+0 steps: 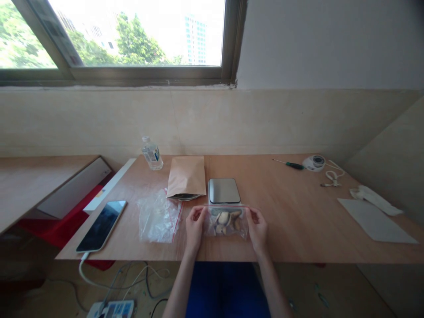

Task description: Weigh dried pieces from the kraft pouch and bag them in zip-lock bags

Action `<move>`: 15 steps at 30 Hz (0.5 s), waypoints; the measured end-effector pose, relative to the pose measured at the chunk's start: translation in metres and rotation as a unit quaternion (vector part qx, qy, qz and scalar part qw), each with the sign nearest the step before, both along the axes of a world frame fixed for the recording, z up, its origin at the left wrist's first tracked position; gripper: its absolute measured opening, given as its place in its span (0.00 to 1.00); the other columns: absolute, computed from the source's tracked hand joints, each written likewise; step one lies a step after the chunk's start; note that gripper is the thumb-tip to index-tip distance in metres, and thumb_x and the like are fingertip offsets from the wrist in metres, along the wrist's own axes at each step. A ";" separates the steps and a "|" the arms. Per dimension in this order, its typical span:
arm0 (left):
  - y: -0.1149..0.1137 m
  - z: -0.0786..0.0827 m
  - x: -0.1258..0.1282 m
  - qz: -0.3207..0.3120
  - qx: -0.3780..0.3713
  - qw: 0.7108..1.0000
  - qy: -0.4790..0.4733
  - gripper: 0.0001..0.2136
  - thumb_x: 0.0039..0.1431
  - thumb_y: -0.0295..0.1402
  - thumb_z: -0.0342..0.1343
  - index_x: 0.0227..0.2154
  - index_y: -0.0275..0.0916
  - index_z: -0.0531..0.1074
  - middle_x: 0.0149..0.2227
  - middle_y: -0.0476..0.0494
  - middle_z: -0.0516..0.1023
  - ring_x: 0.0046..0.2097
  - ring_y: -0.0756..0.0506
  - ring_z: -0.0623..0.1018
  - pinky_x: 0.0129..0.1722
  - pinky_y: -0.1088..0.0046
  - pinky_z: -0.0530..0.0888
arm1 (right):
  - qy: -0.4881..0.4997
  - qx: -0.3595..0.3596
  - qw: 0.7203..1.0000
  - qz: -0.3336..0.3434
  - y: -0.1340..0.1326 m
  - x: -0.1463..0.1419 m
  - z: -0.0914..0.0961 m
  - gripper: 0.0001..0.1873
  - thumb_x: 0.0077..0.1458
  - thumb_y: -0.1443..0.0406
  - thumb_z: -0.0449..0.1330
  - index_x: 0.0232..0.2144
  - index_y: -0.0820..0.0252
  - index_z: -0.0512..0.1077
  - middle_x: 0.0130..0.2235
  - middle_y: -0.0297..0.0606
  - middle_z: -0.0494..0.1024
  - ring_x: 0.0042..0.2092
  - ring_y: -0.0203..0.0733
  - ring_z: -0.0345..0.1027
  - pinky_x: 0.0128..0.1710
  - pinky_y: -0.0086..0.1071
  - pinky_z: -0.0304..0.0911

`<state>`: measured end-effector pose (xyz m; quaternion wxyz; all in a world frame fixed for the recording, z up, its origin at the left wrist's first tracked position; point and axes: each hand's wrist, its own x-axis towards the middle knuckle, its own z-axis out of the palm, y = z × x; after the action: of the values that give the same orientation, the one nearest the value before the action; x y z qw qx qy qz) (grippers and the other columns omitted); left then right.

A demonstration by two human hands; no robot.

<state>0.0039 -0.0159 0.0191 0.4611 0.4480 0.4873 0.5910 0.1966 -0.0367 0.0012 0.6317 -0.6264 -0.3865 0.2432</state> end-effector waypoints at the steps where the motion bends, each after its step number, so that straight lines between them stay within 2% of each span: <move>1: 0.000 0.000 0.001 -0.006 0.000 1.000 -0.004 0.10 0.52 0.39 0.58 0.31 0.36 0.73 0.30 0.46 0.76 0.34 0.47 0.74 0.36 0.75 0.68 | 0.000 0.001 1.000 -0.004 0.000 0.000 0.001 0.20 0.50 0.51 0.58 0.32 0.63 0.72 0.31 0.42 0.77 0.32 0.43 0.69 0.32 0.34 0.65; 7: -0.001 0.001 0.004 -0.048 0.002 0.999 -0.003 0.11 0.52 0.39 0.58 0.32 0.36 0.74 0.33 0.44 0.78 0.37 0.46 0.76 0.38 0.73 0.69 | 0.007 0.012 1.000 -0.026 0.000 -0.002 0.007 0.20 0.49 0.50 0.58 0.32 0.62 0.72 0.31 0.41 0.77 0.32 0.42 0.70 0.33 0.34 0.64; 15: -0.002 0.006 0.003 -0.046 0.005 0.999 0.014 0.11 0.52 0.40 0.58 0.31 0.36 0.74 0.32 0.44 0.78 0.35 0.45 0.76 0.37 0.73 0.70 | 0.044 -0.002 0.998 0.052 -0.003 -0.004 0.010 0.18 0.48 0.52 0.60 0.32 0.61 0.73 0.33 0.41 0.78 0.35 0.44 0.71 0.35 0.35 0.66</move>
<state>0.0069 -0.0183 0.0254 0.4788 0.4807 0.4692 0.5652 0.1925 -0.0393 0.0117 0.6335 -0.5955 -0.3899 0.3033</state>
